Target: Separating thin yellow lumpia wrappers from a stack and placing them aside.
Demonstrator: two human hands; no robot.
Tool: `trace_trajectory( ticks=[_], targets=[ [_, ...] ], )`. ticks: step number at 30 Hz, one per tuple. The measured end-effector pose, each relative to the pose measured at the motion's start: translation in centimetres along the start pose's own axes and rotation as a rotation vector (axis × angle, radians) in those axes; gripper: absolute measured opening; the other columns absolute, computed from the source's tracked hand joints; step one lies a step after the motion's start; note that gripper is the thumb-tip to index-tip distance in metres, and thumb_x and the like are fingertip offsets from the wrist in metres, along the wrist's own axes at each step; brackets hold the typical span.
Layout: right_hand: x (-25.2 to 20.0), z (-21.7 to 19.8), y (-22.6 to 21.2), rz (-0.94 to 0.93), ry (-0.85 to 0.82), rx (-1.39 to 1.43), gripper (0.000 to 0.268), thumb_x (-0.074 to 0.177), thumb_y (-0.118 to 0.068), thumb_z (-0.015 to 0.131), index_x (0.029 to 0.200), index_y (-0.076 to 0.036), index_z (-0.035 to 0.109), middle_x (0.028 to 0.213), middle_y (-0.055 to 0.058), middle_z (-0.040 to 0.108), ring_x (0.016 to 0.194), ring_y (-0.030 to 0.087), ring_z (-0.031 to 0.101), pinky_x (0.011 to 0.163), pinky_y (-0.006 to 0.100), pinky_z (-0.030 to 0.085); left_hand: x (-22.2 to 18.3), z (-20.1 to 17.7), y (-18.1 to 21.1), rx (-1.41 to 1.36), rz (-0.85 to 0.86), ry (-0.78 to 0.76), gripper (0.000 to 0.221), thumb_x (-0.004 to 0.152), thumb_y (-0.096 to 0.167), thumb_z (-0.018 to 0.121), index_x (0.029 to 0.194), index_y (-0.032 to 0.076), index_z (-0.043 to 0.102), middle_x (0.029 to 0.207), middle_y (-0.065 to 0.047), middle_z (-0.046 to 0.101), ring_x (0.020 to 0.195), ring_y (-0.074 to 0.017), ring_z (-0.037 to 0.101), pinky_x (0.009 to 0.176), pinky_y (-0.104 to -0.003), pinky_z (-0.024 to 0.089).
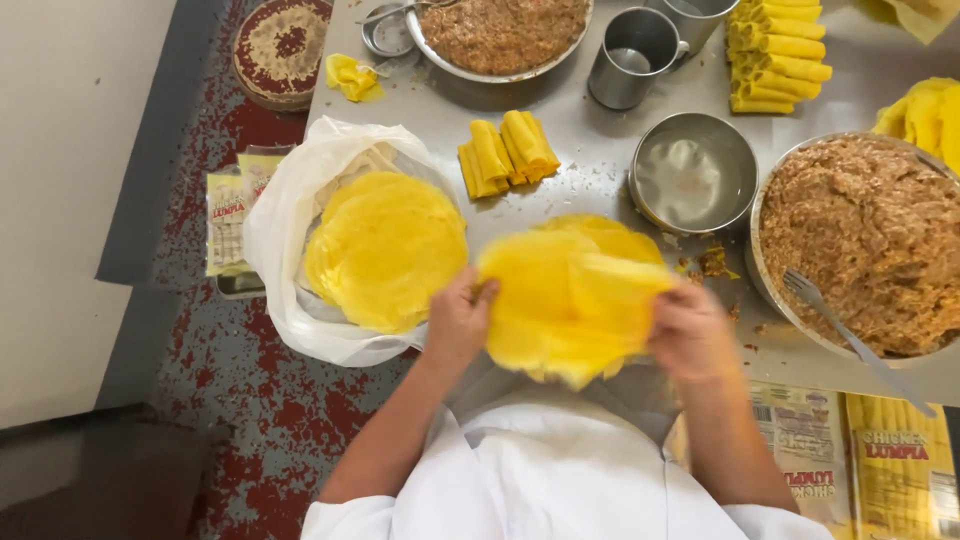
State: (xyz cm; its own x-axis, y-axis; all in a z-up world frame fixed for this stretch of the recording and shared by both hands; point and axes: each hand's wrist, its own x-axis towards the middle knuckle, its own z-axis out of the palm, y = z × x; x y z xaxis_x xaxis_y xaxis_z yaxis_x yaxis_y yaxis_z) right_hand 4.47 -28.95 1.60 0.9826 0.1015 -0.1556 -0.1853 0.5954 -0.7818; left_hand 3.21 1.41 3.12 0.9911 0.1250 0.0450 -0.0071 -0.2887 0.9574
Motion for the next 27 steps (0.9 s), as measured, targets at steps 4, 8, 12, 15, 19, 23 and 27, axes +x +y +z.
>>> trace_trajectory(
  ticks=[4, 8, 12, 15, 19, 23, 27],
  targets=[
    [-1.7, -7.9, -8.1, -0.102, -0.307, -0.041, 0.03, 0.102, 0.007, 0.059, 0.128, 0.001, 0.074, 0.13, 0.017, 0.074, 0.11, 0.03, 0.076, 0.096, 0.041, 0.068, 1.0, -4.9, -1.4, 0.253, -0.054, 0.035, 0.014, 0.101, 0.025, 0.066, 0.096, 0.012, 0.067, 0.071, 0.0, 0.061, 0.062, -0.0138, 0.054, 0.054, -0.033, 0.042],
    [-3.3, -11.9, -11.8, -0.275, -0.376, -0.257, 0.038, 0.106, 0.006, 0.052, 0.137, -0.004, 0.071, 0.138, 0.017, 0.072, 0.121, 0.027, 0.076, 0.104, 0.036, 0.069, 2.1, -8.7, -0.3, 0.474, -0.246, 0.016, 0.024, 0.105, 0.027, 0.065, 0.09, 0.011, 0.056, 0.07, -0.002, 0.053, 0.064, -0.0155, 0.05, 0.059, -0.035, 0.041],
    [-3.8, -18.3, -13.6, -0.503, -0.158, -0.705, 0.041, 0.116, -0.011, 0.046, 0.154, -0.022, 0.058, 0.153, 0.0, 0.063, 0.137, 0.018, 0.067, 0.126, 0.041, 0.061, 3.1, -13.4, -0.4, 0.632, -0.342, 0.089, 0.024, 0.106, 0.029, 0.063, 0.095, 0.007, 0.065, 0.084, -0.008, 0.068, 0.077, -0.0239, 0.065, 0.074, -0.041, 0.053],
    [-3.6, -4.1, -10.6, -0.129, 0.085, -0.705, 0.025, 0.094, -0.003, 0.067, 0.119, -0.004, 0.071, 0.122, 0.011, 0.072, 0.099, 0.023, 0.073, 0.084, 0.033, 0.064, 2.1, -13.9, -0.7, 0.361, -0.298, 0.104, 0.024, 0.102, 0.032, 0.068, 0.092, 0.011, 0.061, 0.077, 0.0, 0.057, 0.071, -0.015, 0.052, 0.062, -0.034, 0.039],
    [-1.3, -2.4, -7.6, -0.055, -0.092, -0.292, 0.043, 0.093, 0.009, 0.064, 0.136, 0.006, 0.067, 0.117, 0.017, 0.076, 0.096, 0.022, 0.076, 0.092, 0.033, 0.065, -0.2, -13.7, -0.1, -0.081, -0.416, 0.222, 0.035, 0.103, 0.028, 0.055, 0.13, 0.009, 0.066, 0.126, -0.006, 0.072, 0.116, -0.0184, 0.067, 0.093, -0.032, 0.06],
    [-0.1, -1.2, -7.2, -0.087, 0.013, -0.478, 0.04, 0.096, 0.002, 0.065, 0.136, 0.0, 0.067, 0.124, 0.011, 0.074, 0.101, 0.02, 0.074, 0.092, 0.03, 0.066, -3.5, -13.5, -0.8, -0.463, -0.448, 0.164, 0.048, 0.096, 0.016, 0.062, 0.142, 0.004, 0.057, 0.125, -0.012, 0.073, 0.097, -0.0231, 0.076, 0.079, -0.039, 0.068],
    [1.3, 3.7, -5.1, -0.207, 0.226, -1.282, 0.045, 0.099, 0.014, 0.064, 0.142, 0.002, 0.063, 0.127, 0.022, 0.07, 0.112, 0.028, 0.07, 0.102, 0.038, 0.058, -5.4, -12.9, -2.4, -0.437, -0.469, 0.048, 0.052, 0.085, 0.007, 0.074, 0.135, 0.007, 0.064, 0.112, -0.01, 0.078, 0.101, -0.0199, 0.075, 0.083, -0.039, 0.067]
  ],
)
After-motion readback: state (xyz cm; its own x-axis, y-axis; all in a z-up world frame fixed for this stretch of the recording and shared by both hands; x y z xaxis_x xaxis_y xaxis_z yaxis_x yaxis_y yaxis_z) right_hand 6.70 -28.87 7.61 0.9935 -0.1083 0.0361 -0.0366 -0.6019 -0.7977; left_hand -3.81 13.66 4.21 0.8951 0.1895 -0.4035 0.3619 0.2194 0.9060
